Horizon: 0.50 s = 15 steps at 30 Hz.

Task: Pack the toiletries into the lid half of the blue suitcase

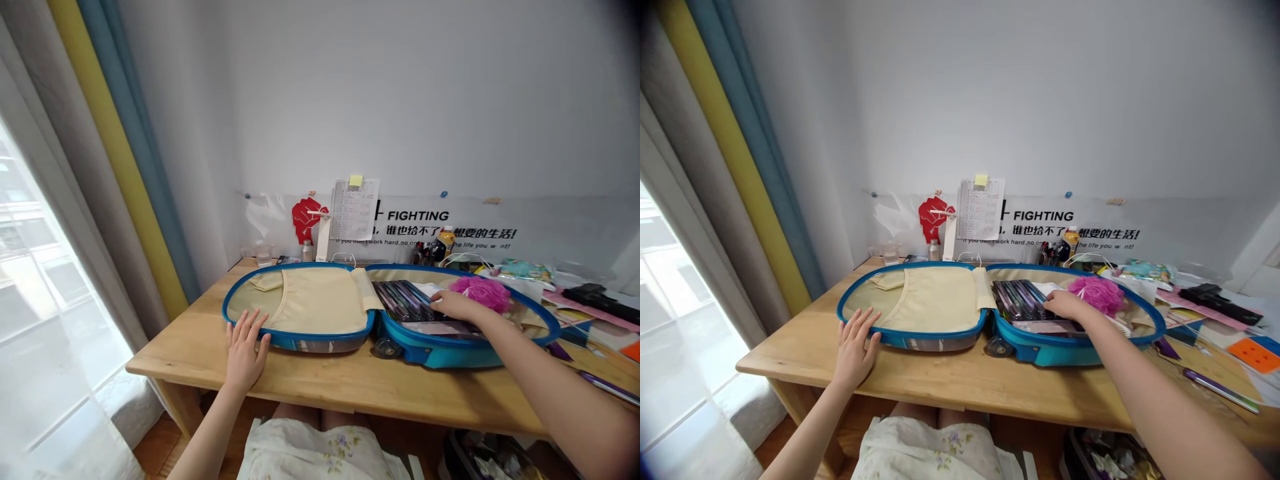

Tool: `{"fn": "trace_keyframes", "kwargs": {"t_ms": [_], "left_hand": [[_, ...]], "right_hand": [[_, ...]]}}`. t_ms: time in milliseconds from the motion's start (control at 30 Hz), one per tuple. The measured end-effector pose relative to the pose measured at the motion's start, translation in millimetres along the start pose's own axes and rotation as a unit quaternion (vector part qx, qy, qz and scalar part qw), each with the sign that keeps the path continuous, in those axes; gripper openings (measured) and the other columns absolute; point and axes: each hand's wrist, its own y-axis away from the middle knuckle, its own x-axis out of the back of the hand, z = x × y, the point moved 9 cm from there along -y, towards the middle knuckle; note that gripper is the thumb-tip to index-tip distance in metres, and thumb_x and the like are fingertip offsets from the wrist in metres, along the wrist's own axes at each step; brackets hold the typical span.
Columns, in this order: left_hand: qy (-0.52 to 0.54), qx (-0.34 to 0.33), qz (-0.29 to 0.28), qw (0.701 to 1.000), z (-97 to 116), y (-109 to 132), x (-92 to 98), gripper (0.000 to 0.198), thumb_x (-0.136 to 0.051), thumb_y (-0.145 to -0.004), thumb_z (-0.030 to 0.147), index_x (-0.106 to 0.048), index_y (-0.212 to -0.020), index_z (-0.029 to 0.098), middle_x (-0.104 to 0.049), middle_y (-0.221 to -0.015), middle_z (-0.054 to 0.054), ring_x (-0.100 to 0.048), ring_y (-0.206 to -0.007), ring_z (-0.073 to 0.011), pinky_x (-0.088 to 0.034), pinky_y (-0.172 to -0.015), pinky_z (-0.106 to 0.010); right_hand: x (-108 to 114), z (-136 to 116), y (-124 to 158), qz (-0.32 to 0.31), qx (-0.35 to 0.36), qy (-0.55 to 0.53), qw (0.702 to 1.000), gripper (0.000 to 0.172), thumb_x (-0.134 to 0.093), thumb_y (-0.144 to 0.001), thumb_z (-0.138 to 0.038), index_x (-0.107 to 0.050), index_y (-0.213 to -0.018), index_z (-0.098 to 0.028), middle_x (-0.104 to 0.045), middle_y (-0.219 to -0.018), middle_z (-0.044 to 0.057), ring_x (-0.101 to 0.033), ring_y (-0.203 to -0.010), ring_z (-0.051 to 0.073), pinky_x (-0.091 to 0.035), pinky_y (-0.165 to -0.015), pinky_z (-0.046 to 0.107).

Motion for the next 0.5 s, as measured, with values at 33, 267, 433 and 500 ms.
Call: {"fn": "trace_keyframes", "kwargs": {"t_ms": [33,267,433,500], "left_hand": [[-0.001,-0.001,0.0,1.0,0.8,0.3,-0.5,0.038,-0.04,-0.095,0.035,-0.057,-0.128,0.027,-0.053,-0.141,-0.009,-0.037,-0.137,-0.0291,-0.015,-0.116,-0.055],[-0.015,-0.015,0.005,1.0,1.9,1.5,-4.1,0.038,-0.04,-0.095,0.035,-0.055,-0.129,0.028,-0.051,-0.142,-0.008,-0.036,-0.139,-0.0286,-0.014,-0.117,-0.054],[-0.037,-0.034,0.025,0.998,3.8,2.9,-2.9,0.038,-0.041,-0.095,0.032,-0.055,-0.129,0.025,-0.052,-0.141,-0.009,-0.036,-0.138,-0.0279,-0.016,-0.116,-0.053],[-0.046,-0.043,0.034,0.997,4.7,3.3,-2.4,0.038,-0.041,-0.095,0.031,-0.055,-0.129,0.025,-0.053,-0.14,-0.009,-0.036,-0.138,-0.0267,-0.017,-0.116,-0.051]], "right_hand": [[5.4,3.8,-2.0,-0.002,-0.012,-0.006,1.0,0.006,-0.065,-0.062,-0.024,-0.068,-0.06,-0.02,-0.068,-0.06,0.007,-0.062,-0.051,0.022,-0.048,-0.053,0.034],[50.6,11.5,-21.3,0.027,-0.048,-0.049,0.997,0.043,-0.058,-0.077,-0.029,-0.067,-0.114,-0.008,-0.071,-0.103,0.02,-0.069,-0.079,0.028,-0.049,-0.063,0.032],[72.2,-85.2,-45.5,0.051,0.074,-0.165,0.982,0.051,-0.053,-0.083,-0.036,-0.055,-0.132,-0.021,-0.064,-0.126,0.011,-0.064,-0.107,0.029,-0.053,-0.084,0.038],[66.7,-145.6,-53.8,0.001,0.136,-0.193,0.972,0.049,-0.05,-0.085,-0.036,-0.054,-0.132,-0.024,-0.058,-0.134,0.007,-0.059,-0.116,0.026,-0.049,-0.095,0.038]]}}
